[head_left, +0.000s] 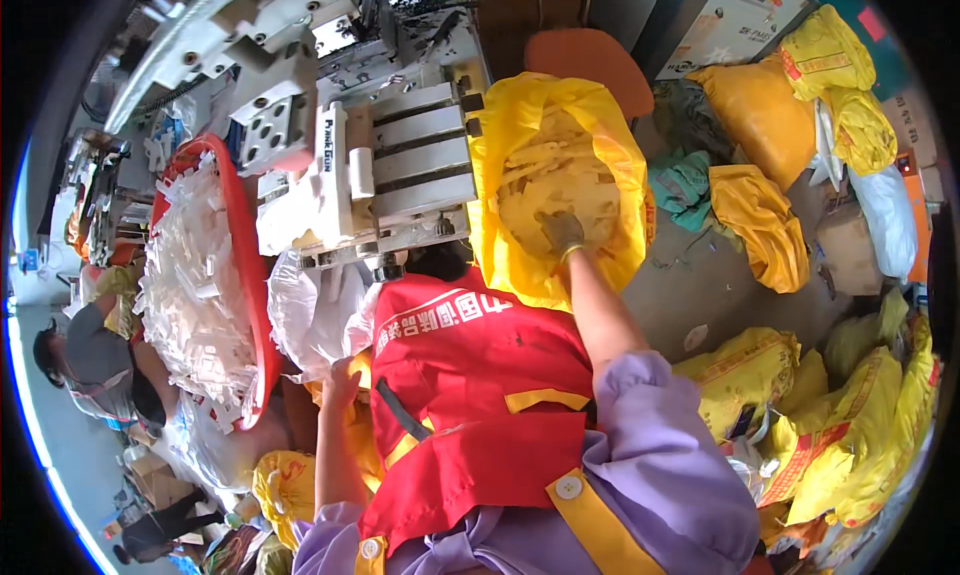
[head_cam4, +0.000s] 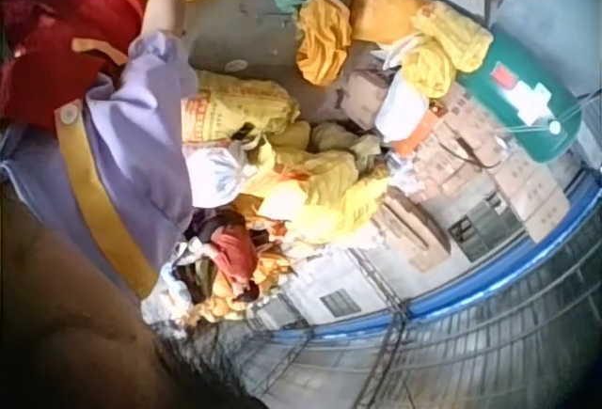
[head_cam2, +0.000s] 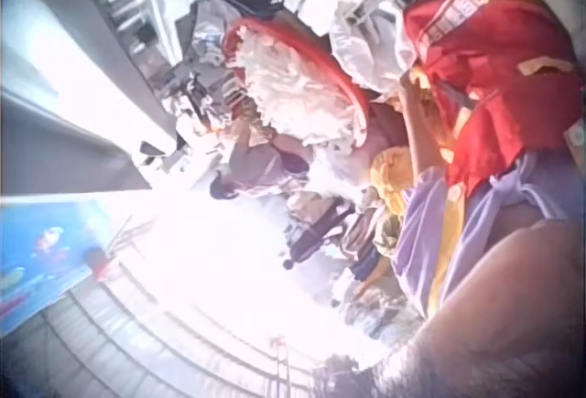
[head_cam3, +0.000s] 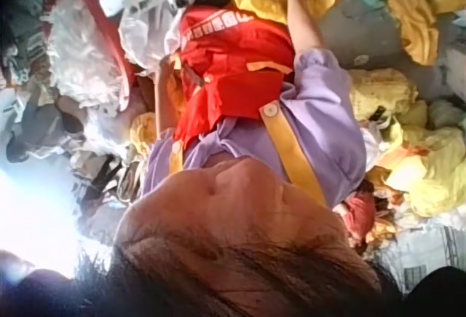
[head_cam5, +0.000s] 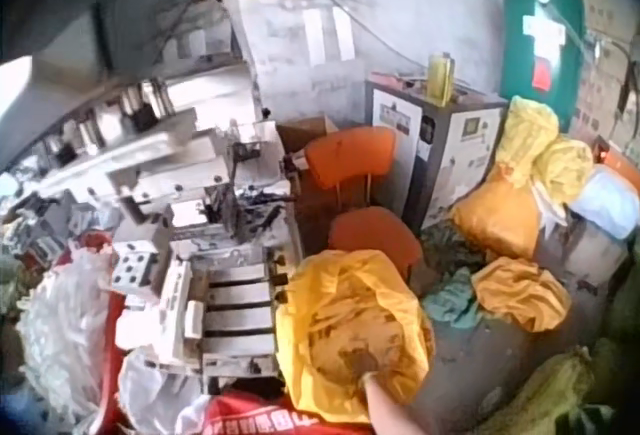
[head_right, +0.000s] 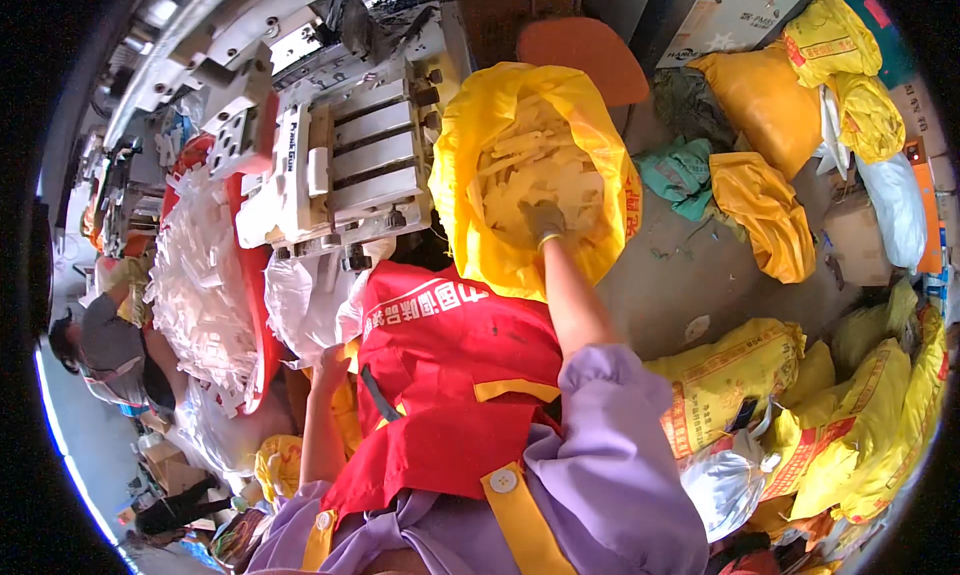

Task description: The person stamps text onto plastic toy gun components by placing each part onto a printing machine fixture, allowing the machine to stamp it, and transferring the printed pieces into bags.

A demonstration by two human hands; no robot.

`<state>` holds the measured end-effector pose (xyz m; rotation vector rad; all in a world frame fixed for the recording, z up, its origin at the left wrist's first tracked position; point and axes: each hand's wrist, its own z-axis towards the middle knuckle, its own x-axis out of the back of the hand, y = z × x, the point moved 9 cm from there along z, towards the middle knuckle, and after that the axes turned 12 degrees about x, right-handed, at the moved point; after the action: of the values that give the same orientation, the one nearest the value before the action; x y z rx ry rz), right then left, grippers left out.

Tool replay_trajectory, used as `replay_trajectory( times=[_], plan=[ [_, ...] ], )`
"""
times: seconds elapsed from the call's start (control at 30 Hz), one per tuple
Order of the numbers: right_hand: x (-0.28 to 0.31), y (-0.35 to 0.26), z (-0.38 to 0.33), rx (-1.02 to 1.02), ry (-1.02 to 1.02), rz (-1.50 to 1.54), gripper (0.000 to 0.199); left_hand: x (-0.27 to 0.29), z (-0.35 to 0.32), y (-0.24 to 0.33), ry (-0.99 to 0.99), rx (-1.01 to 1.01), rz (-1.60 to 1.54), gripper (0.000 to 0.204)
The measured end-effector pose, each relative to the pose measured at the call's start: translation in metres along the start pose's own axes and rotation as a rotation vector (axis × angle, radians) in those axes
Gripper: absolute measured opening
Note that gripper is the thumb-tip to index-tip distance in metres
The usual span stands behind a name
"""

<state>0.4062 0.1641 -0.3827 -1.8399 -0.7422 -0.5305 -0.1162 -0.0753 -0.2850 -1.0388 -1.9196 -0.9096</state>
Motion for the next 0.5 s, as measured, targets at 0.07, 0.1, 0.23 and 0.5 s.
replay_trajectory(
  times=[0.07, 0.1, 0.23, 0.5],
  plan=[
    [0.005, 0.002, -0.007, -0.068, 0.219, 0.0, 0.033, 0.008, -0.012, 0.012, 0.036, -0.086, 0.001, 0.04],
    [0.007, 0.008, -0.009, -0.043, 0.247, 0.092, 0.036, 0.008, -0.011, 0.019, -0.033, 0.035, 0.011, 0.038],
    [0.04, 0.006, -0.035, 0.069, 0.377, 0.895, 0.027, 0.036, -0.015, 0.07, 0.04, 0.07, -0.122, 0.028],
    [0.114, -0.139, -0.154, 0.74, -0.119, 1.07, 0.024, 0.023, -0.059, 0.317, -0.721, -0.061, -1.149, 0.037]
  ],
)
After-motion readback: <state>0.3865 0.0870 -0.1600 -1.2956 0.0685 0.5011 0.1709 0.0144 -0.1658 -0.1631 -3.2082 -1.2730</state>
